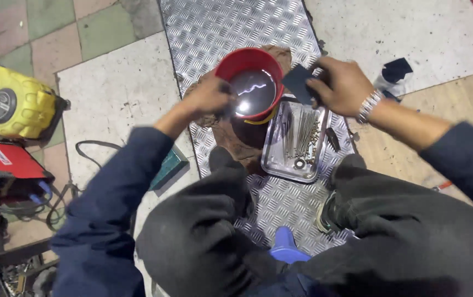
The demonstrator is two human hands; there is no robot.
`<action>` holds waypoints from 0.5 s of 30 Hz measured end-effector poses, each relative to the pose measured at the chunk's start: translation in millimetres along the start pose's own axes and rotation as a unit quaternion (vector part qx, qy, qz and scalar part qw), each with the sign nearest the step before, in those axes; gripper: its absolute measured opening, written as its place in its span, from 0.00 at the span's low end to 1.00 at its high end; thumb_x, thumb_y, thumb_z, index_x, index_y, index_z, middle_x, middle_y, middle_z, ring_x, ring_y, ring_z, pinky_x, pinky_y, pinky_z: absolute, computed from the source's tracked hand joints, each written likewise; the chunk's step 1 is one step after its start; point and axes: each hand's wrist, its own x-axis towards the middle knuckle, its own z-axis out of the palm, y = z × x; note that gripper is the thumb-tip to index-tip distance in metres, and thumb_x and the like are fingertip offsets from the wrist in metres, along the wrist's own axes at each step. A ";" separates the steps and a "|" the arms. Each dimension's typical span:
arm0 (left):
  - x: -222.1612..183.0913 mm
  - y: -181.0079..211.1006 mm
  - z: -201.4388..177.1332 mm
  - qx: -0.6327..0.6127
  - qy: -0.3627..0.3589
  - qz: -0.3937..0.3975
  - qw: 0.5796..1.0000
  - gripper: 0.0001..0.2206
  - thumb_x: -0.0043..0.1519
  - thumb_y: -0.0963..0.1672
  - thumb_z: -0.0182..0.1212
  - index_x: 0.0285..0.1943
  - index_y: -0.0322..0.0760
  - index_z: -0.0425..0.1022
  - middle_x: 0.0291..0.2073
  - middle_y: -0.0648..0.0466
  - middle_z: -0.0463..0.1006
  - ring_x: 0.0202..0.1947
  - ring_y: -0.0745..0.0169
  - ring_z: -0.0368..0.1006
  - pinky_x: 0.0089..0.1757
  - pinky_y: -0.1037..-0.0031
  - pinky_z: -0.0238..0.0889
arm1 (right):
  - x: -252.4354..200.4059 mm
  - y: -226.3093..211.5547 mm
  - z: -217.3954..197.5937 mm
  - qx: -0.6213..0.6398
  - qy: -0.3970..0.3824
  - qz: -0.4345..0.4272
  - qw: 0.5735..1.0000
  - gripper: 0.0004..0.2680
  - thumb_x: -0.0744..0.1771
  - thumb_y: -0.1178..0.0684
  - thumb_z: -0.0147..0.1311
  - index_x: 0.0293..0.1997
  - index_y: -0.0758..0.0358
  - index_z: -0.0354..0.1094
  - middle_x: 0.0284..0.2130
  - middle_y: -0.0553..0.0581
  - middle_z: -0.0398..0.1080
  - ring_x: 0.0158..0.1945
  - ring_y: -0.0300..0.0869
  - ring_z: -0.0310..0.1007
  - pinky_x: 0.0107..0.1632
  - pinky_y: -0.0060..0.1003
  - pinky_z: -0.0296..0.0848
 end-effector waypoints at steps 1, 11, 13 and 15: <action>-1.6 18.9 -15.6 0.105 -0.005 -0.049 0.993 0.04 0.52 0.40 0.60 0.28 0.32 0.78 0.22 0.54 0.77 0.21 0.67 0.71 0.24 0.77 0.61 | 16.1 -22.4 -5.3 -0.014 -0.070 0.006 0.997 0.08 0.71 0.56 0.53 0.54 0.64 0.65 0.39 0.66 0.79 0.24 0.51 0.80 0.32 0.47 0.80; 221.8 -202.9 9.5 0.239 0.028 -0.125 0.963 0.18 0.51 0.47 0.67 0.47 0.32 0.81 0.41 0.40 0.81 0.48 0.39 0.79 0.45 0.54 0.73 | 191.3 94.0 234.3 -0.258 -0.193 0.004 0.947 0.16 0.62 0.56 0.64 0.55 0.60 0.71 0.38 0.67 0.77 0.44 0.62 0.80 0.45 0.58 0.78; 202.3 -187.2 0.0 0.203 0.005 -0.113 0.973 0.10 0.50 0.42 0.67 0.39 0.33 0.83 0.29 0.45 0.81 0.34 0.44 0.82 0.31 0.60 0.75 | 206.4 128.0 276.5 -0.248 -0.200 0.054 0.946 0.11 0.62 0.60 0.61 0.47 0.67 0.73 0.36 0.68 0.77 0.41 0.64 0.81 0.41 0.58 0.79; 170.1 -138.0 -23.5 0.233 -0.024 -0.118 0.965 0.14 0.53 0.43 0.65 0.44 0.28 0.82 0.37 0.39 0.81 0.44 0.39 0.79 0.40 0.55 0.73 | 205.5 121.7 290.6 -0.223 -0.229 0.076 0.945 0.09 0.63 0.60 0.58 0.47 0.68 0.75 0.39 0.69 0.78 0.45 0.62 0.80 0.45 0.56 0.79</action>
